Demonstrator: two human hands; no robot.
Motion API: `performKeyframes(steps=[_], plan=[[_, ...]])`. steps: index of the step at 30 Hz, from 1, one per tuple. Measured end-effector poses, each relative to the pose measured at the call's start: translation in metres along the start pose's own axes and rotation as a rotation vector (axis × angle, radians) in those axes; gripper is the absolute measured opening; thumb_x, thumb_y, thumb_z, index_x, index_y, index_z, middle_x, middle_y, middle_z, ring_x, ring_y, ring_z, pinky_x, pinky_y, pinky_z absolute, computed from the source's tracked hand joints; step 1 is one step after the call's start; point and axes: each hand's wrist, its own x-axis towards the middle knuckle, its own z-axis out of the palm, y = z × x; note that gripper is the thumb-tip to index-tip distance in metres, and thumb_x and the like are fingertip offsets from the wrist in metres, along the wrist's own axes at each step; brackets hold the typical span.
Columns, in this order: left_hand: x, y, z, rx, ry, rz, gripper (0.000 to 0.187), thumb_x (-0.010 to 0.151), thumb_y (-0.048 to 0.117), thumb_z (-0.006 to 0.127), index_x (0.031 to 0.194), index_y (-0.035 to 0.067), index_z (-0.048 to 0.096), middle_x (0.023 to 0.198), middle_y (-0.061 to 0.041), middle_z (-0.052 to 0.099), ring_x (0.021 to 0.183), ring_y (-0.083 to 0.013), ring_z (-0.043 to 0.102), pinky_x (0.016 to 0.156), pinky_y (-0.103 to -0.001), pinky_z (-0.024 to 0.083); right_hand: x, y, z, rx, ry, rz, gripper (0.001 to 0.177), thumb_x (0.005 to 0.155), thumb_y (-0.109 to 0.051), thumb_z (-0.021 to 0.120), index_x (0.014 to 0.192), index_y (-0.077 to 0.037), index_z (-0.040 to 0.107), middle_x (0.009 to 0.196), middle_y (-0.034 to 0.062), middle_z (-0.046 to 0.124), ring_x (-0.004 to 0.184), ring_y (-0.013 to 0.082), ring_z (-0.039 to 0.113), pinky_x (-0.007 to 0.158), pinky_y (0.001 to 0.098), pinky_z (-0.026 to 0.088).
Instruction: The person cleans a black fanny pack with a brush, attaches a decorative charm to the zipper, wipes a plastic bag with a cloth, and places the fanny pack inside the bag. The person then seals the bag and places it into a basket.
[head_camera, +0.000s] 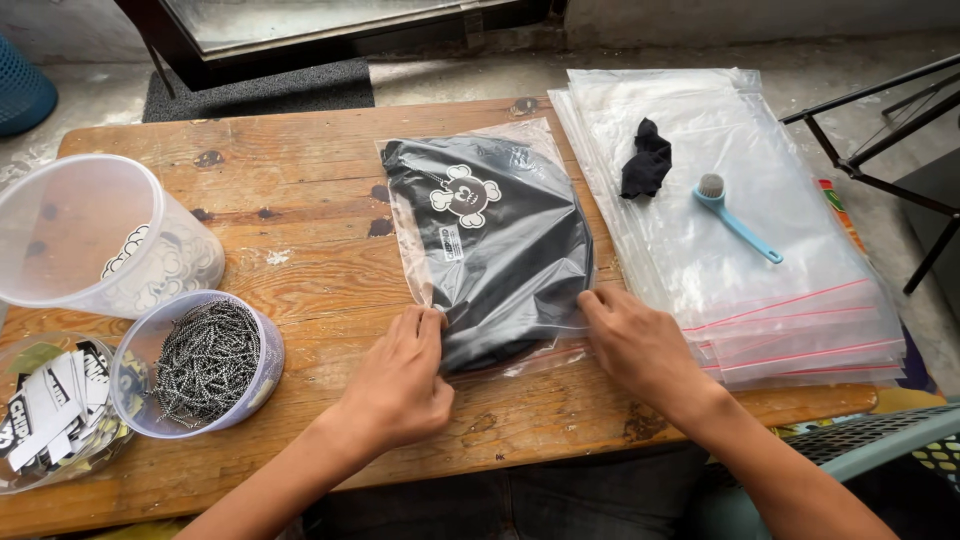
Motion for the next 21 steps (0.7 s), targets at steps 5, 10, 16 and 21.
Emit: performKeyframes(steps=[5, 10, 16, 21], plan=[[0.001, 0.002, -0.001, 0.105, -0.006, -0.095, 0.059, 0.068, 0.020, 0.056, 0.125, 0.008, 0.046, 0.117, -0.013, 0.052, 0.107, -0.0338, 0.054, 0.080, -0.047, 0.051, -0.004, 0.005, 0.000, -0.041, -0.029, 0.050, 0.022, 0.085, -0.008, 0.057, 0.106, -0.014, 0.051, 0.101, 0.0042, 0.057, 0.088, 0.0272, 0.065, 0.054, 0.0435, 0.058], [0.002, 0.017, -0.008, 0.166, -0.059, -0.190, 0.069, 0.075, 0.042, 0.068, 0.130, 0.011, 0.040, 0.114, -0.015, 0.046, 0.105, -0.0375, 0.054, 0.082, -0.050, 0.050, -0.004, -0.010, -0.017, -0.108, -0.012, 0.110, 0.026, 0.083, -0.014, 0.061, 0.108, -0.016, 0.053, 0.106, 0.0020, 0.054, 0.100, 0.0227, 0.062, 0.063, 0.0409, 0.064], [0.006, 0.011, 0.010, 0.206, -0.113, -0.249, 0.070, 0.087, 0.048, 0.070, 0.135, 0.010, 0.037, 0.099, -0.013, 0.057, 0.080, -0.0440, 0.073, 0.068, -0.057, 0.058, 0.000, -0.001, 0.010, -0.099, 0.030, -0.015, 0.019, 0.086, -0.017, 0.065, 0.101, -0.020, 0.054, 0.100, -0.0016, 0.054, 0.098, 0.0180, 0.064, 0.062, 0.0350, 0.063], [0.003, -0.020, 0.057, 0.456, 0.186, -0.114, 0.038, 0.084, 0.035, 0.064, 0.116, 0.019, 0.050, 0.073, -0.002, 0.061, 0.056, -0.0316, 0.072, 0.050, -0.046, 0.058, -0.004, 0.002, -0.022, -0.109, -0.078, 0.100, 0.018, 0.086, -0.005, 0.059, 0.099, -0.017, 0.058, 0.099, 0.0006, 0.056, 0.096, 0.0209, 0.065, 0.060, 0.0376, 0.064]])
